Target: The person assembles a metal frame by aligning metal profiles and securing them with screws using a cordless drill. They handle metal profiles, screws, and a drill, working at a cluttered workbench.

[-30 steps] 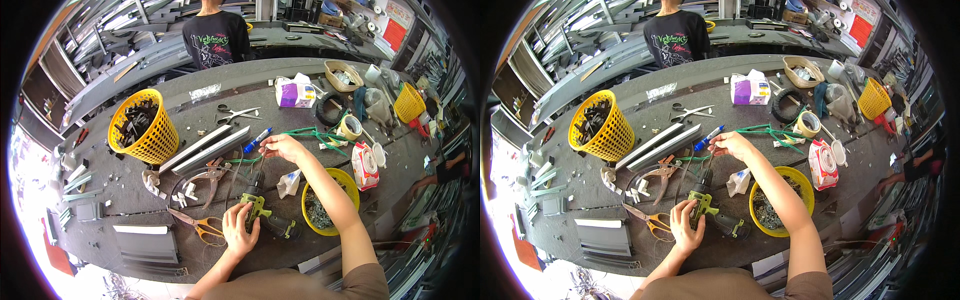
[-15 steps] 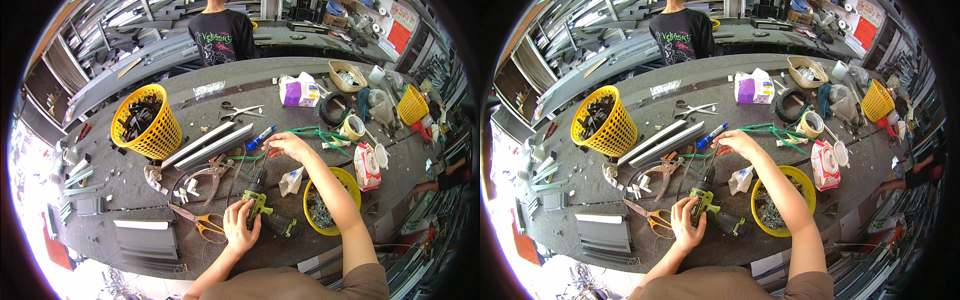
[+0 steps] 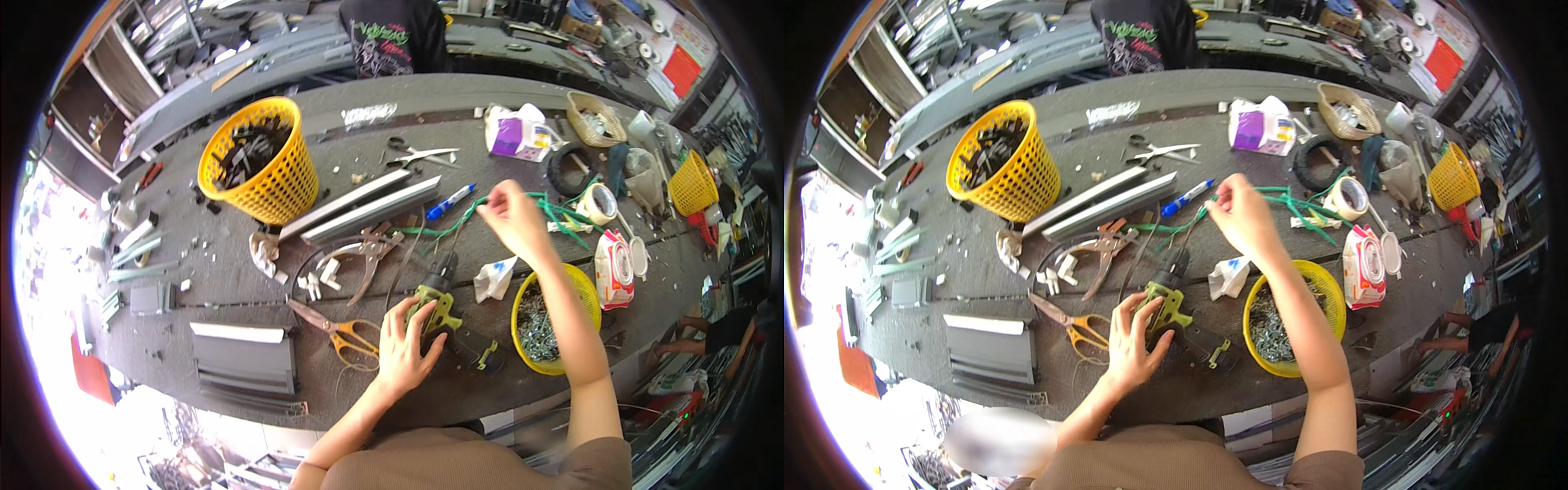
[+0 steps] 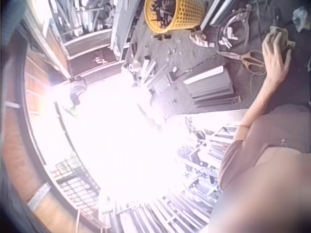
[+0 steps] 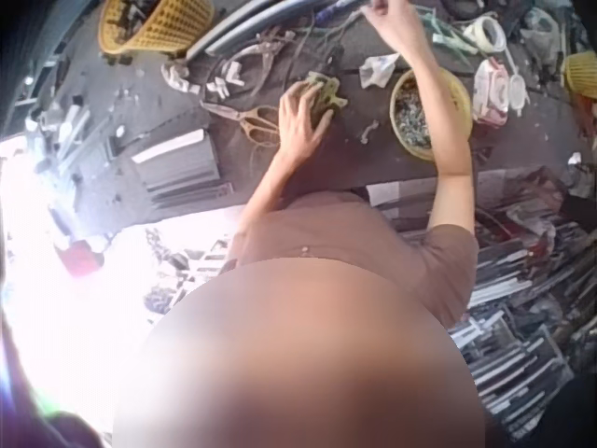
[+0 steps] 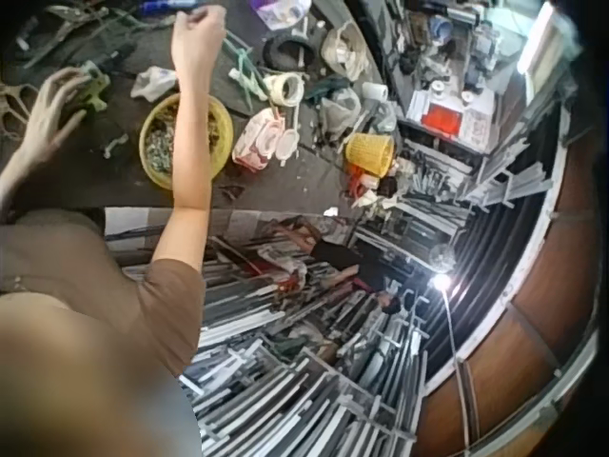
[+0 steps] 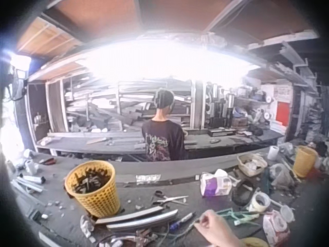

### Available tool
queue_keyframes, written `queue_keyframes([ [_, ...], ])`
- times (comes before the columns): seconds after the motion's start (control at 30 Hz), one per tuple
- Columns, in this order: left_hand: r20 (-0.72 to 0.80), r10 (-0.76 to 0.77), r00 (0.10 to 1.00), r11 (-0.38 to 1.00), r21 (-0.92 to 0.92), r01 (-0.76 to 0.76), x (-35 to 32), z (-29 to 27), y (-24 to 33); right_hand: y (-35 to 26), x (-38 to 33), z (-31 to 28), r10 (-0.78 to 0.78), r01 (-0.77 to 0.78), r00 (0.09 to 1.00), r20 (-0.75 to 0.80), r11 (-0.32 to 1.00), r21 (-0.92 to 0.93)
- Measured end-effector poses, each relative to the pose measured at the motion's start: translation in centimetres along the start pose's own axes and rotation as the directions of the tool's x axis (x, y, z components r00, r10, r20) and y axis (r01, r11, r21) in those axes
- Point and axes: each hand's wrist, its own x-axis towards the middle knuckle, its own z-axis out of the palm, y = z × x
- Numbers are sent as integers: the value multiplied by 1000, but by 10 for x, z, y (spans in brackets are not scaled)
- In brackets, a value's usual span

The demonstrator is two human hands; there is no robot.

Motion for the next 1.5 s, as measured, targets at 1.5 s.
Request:
queue_keyframes([
  [1.5,105,-95,990,995,2,95,-263,-409,-296,-338,-388,212,131,-4,987,-94,601,800],
])
